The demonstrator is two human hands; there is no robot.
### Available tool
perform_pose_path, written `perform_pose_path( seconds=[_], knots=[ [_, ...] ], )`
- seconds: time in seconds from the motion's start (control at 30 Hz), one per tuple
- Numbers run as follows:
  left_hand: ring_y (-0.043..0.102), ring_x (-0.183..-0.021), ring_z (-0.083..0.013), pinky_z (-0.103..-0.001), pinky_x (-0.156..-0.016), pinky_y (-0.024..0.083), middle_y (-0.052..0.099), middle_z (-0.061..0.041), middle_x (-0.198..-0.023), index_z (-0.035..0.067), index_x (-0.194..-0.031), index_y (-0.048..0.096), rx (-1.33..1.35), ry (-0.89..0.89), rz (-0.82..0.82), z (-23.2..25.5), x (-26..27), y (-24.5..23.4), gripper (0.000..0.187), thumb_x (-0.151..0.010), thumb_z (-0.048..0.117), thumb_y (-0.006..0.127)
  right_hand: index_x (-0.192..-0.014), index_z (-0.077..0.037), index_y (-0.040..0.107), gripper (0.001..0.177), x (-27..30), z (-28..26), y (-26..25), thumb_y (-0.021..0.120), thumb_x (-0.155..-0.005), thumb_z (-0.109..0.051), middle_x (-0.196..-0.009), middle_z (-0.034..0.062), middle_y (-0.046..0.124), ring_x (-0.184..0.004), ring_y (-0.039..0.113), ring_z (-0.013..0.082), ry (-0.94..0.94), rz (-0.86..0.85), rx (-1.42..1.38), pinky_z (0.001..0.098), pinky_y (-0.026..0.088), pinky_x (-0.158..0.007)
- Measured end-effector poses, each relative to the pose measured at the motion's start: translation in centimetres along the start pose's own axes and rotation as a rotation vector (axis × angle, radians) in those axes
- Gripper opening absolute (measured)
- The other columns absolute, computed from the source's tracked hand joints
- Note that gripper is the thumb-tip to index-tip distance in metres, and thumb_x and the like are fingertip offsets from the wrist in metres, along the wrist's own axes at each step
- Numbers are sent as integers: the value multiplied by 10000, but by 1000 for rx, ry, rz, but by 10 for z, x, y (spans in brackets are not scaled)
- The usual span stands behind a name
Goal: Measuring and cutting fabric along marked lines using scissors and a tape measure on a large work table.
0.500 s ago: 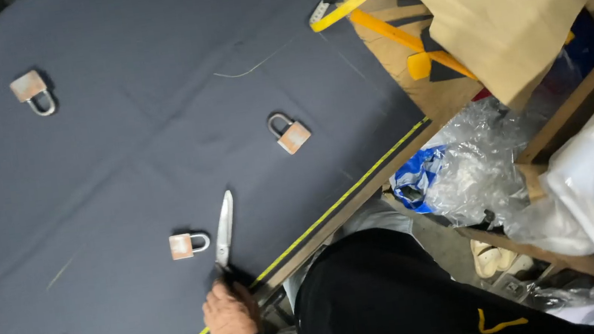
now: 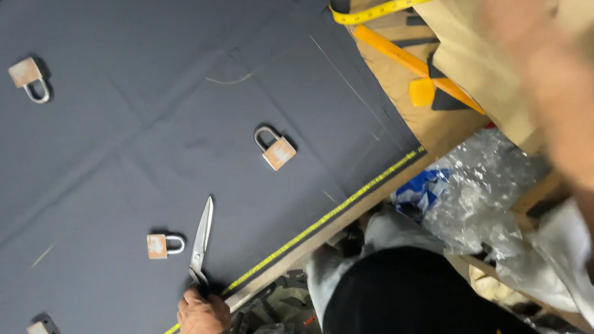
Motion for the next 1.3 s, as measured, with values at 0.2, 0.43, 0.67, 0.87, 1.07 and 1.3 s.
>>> perform_pose_path(
  seconds=[0.2, 0.43, 0.67, 0.87, 1.07, 1.3],
  knots=[
    [658, -998, -456, -515, -934, 521, 704, -224, -1047, 68, -1034, 535, -132, -51, -208, 3, -25, -5, 202, -887, 189, 468, -1513, -79, 550, 551, 44, -148, -112, 488, -1064, -392, -1552, 209, 528, -1375, 524, 412, -537, 601, -768, 523, 286, -1230],
    [662, -971, -443, -515, -928, 522, 693, -192, -1001, 99, -992, 535, -124, 3, -112, -8, -24, 8, 177, -880, 230, 494, -1608, -20, 299, 643, -26, -147, -101, 272, -1105, -420, -1626, 230, 364, -1483, 342, 423, -440, 137, -800, 542, 198, -1238],
    [652, -1013, -444, -511, -954, 514, 696, -202, -1044, 93, -1029, 544, -136, -35, -181, 0, -24, -1, 224, -868, 245, 513, -1429, -15, 606, 441, -50, -130, -42, 522, -1075, -266, -1399, 183, 639, -1217, 634, 356, -317, 402, -657, 471, 561, -988],
    [654, -899, -484, -569, -826, 518, 683, -203, -901, 98, -1001, 507, -142, 107, -64, -15, -21, 5, 210, -861, 246, 556, -1298, -60, 734, 378, -33, -143, -25, 720, -977, -259, -1188, 126, 741, -1038, 688, 314, -219, 710, -722, 419, 525, -908],
    [666, -931, -490, -571, -822, 512, 721, -206, -985, 123, -1043, 532, -82, 33, -257, -23, -30, -7, 340, -815, 364, 609, -1232, 28, 690, 228, 74, -126, -31, 603, -1071, -108, -1145, 244, 705, -1013, 642, 446, -120, 461, -1199, 506, 510, -853],
    [720, -784, -363, -494, -655, 558, 728, -26, -950, 248, -1126, 560, -57, 322, -231, -38, 7, 12, 351, -921, 532, 575, -1079, -21, 618, 224, 236, -115, -11, 489, -1161, -185, -916, 263, 726, -766, 696, 490, 150, 21, -1403, 537, 526, -656]
  ],
)
Point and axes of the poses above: each hand's wrist, its own x-axis away from the middle knuckle, its own y-axis out of the palm, z = x × y, the point moved 1 cm from there along -x, towards the middle knuckle
